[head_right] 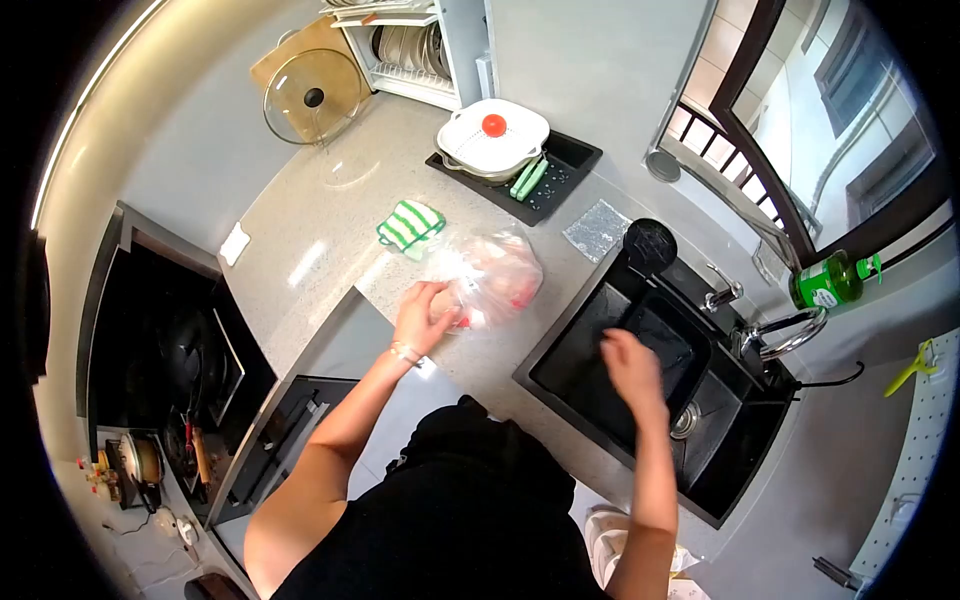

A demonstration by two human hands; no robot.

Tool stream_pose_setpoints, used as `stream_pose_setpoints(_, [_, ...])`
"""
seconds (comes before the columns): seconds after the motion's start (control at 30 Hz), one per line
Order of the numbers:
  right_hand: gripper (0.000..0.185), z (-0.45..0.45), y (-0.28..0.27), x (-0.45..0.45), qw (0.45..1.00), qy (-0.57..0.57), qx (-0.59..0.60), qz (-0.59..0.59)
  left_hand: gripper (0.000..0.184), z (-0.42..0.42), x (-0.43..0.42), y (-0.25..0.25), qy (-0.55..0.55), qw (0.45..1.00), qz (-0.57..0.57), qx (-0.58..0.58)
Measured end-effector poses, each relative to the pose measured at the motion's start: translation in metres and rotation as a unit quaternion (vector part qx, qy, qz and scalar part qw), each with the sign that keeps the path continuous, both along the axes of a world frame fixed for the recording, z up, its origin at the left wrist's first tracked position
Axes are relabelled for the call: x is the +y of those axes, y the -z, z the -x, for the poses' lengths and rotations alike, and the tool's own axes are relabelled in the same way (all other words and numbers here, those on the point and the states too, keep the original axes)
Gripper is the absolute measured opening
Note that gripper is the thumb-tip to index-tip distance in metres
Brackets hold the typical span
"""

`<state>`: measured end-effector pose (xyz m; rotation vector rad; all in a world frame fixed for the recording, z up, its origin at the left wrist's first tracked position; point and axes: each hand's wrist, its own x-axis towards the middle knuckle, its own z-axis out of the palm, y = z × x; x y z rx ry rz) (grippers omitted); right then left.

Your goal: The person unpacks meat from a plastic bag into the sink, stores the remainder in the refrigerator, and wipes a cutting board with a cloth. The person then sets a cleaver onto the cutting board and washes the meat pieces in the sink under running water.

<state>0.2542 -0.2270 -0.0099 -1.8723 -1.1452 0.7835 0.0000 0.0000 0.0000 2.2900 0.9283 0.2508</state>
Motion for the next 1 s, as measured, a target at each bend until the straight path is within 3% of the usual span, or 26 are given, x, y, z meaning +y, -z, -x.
stream_pose_setpoints(0.03, [0.046,0.001,-0.015,0.000,1.000,0.000,-0.004,0.005,0.073,-0.014,-0.010,0.001,0.003,0.998,-0.054,-0.031])
stream_pose_setpoints(0.07, [0.046,0.017,-0.021,0.020,0.994,-0.032,-0.093,-0.037,0.072,-0.027,-0.019,0.003,0.006,0.992,-0.109,-0.062])
stream_pose_setpoints(0.1, [0.053,0.057,-0.027,0.079,0.972,-0.042,-0.180,-0.144,0.070,-0.013,0.014,0.003,0.067,0.985,-0.101,-0.119])
stream_pose_setpoints(0.13, [0.053,0.069,-0.023,0.104,0.961,-0.036,-0.188,-0.200,0.069,-0.022,0.015,0.012,0.127,0.972,-0.077,-0.182])
stream_pose_setpoints(0.17, [0.052,0.070,-0.022,0.122,0.969,-0.008,-0.189,-0.160,0.068,-0.029,0.013,0.019,0.184,0.950,-0.048,-0.246])
stream_pose_setpoints(0.2, [0.051,0.074,-0.020,0.144,0.975,0.021,-0.185,-0.125,0.065,-0.028,0.011,0.000,0.204,0.937,0.128,-0.251])
stream_pose_setpoints(0.23, [0.050,0.073,-0.015,0.153,0.978,0.048,-0.185,-0.087,0.064,-0.026,0.016,0.006,0.186,0.945,0.114,-0.244])
stream_pose_setpoints(0.33, [0.040,0.056,0.012,0.148,0.989,0.140,-0.034,-0.027,0.057,-0.007,0.035,0.015,0.098,0.969,0.038,-0.223])
stream_pose_setpoints(0.43, [0.036,0.050,0.047,0.126,0.947,0.179,0.259,-0.065,0.039,0.008,0.043,0.033,0.055,0.980,-0.068,-0.181])
stream_pose_setpoints(0.57, [0.029,0.054,0.036,0.097,0.945,0.136,0.278,-0.108,0.021,0.014,0.044,0.043,0.052,0.975,-0.102,-0.192])
stream_pose_setpoints(0.67, [0.031,0.075,0.042,0.082,0.987,0.012,0.051,-0.155,0.018,0.023,0.045,0.039,0.028,0.974,-0.105,-0.198])
stream_pose_setpoints(0.73, [0.041,0.105,-0.006,0.087,0.979,-0.093,-0.079,-0.165,0.023,0.027,0.046,0.038,0.013,0.979,-0.104,-0.174])
stream_pose_setpoints(0.77, [0.043,0.115,-0.016,0.092,0.963,-0.150,-0.151,-0.165,0.027,0.025,0.046,0.039,-0.023,0.975,0.016,-0.220])
stream_pose_setpoints(0.83, [0.044,0.132,-0.011,0.093,0.934,-0.208,-0.253,-0.141,0.035,0.018,0.043,0.034,-0.097,0.916,0.254,-0.296])
stream_pose_setpoints(0.87, [0.045,0.137,-0.008,0.092,0.915,-0.236,-0.302,-0.128,0.049,0.018,0.042,0.030,-0.093,0.912,0.273,-0.291])
stream_pose_setpoints(0.93, [0.045,0.135,0.002,0.089,0.921,-0.240,-0.277,-0.131,0.053,0.011,0.028,-0.008,0.012,0.973,0.022,-0.230])
stream_pose_setpoints(0.97, [0.045,0.131,0.007,0.088,0.923,-0.245,-0.265,-0.132,0.055,0.008,0.022,-0.017,0.063,0.973,-0.106,-0.194])
stream_pose_setpoints(1.0, [0.046,0.126,0.009,0.087,0.939,-0.233,-0.226,-0.114,0.056,0.008,0.018,-0.016,0.080,0.974,-0.129,-0.165])
